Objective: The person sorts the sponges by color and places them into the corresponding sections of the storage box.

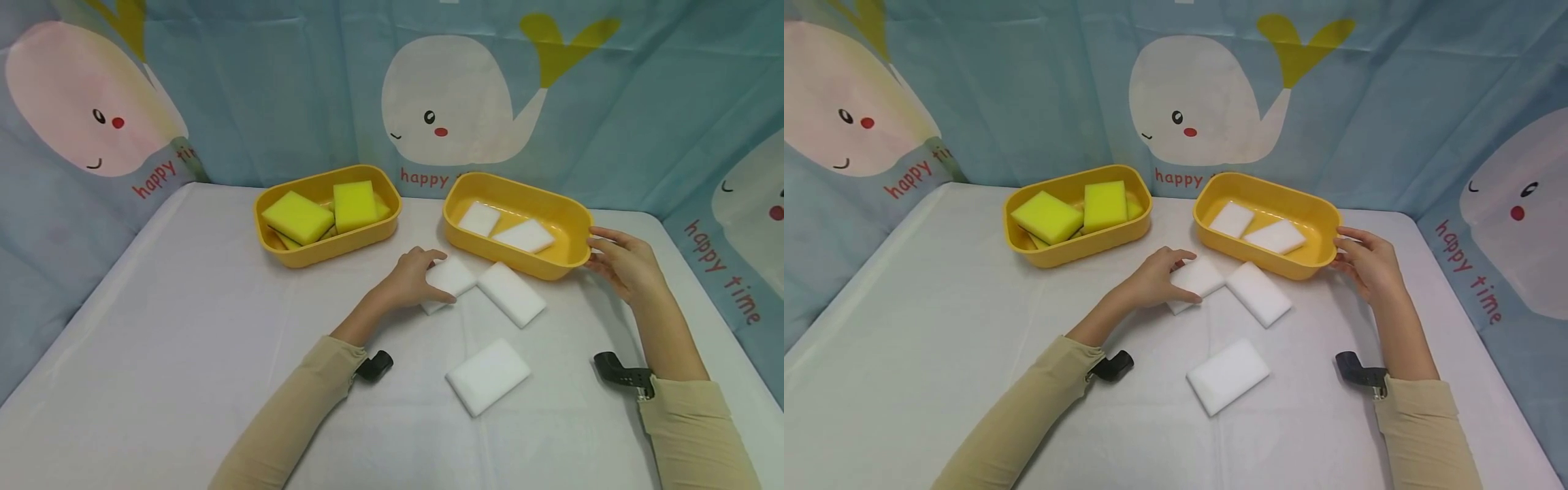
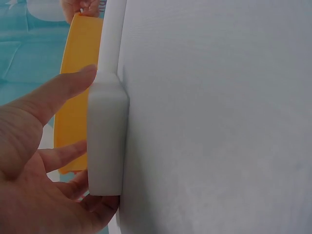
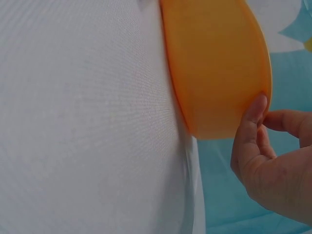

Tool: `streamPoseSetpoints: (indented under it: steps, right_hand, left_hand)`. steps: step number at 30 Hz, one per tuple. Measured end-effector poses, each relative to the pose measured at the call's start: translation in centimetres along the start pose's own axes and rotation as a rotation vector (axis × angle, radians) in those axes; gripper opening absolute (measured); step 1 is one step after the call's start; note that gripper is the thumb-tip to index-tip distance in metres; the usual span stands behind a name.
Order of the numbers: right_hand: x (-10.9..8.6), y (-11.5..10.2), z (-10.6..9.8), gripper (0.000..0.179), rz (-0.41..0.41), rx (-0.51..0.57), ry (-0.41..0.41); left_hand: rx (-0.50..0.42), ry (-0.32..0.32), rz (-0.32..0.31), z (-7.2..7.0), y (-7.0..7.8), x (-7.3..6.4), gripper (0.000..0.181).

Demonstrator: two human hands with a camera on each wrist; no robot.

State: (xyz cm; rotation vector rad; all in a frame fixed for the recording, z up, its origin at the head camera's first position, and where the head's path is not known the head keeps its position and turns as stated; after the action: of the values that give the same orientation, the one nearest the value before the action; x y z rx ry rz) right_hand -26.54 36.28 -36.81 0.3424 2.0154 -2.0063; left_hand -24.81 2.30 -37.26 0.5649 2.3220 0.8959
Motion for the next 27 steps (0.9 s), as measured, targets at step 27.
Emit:
streamPoseSetpoints:
  steps: [27]
  right_hand:
    - [-0.19, 0.0, 0.09, 0.011, 0.028, -0.004, 0.011]
  left_hand:
    - [-0.007, -0.01, -0.025, -0.47, 0.07, -0.55, 0.079]
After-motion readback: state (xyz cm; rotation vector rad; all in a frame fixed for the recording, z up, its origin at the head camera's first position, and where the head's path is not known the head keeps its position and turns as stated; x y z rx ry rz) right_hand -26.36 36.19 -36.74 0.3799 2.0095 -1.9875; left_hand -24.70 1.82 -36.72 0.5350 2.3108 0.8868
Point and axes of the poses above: each hand's wrist, its own x-axis towards the middle knuckle, its own z-axis out of the palm, y = z × x, the point moved 10 cm from there along x, towards the middle knuckle, and after that the axes turned 15 degrees about -y, right-handed, at the moved point
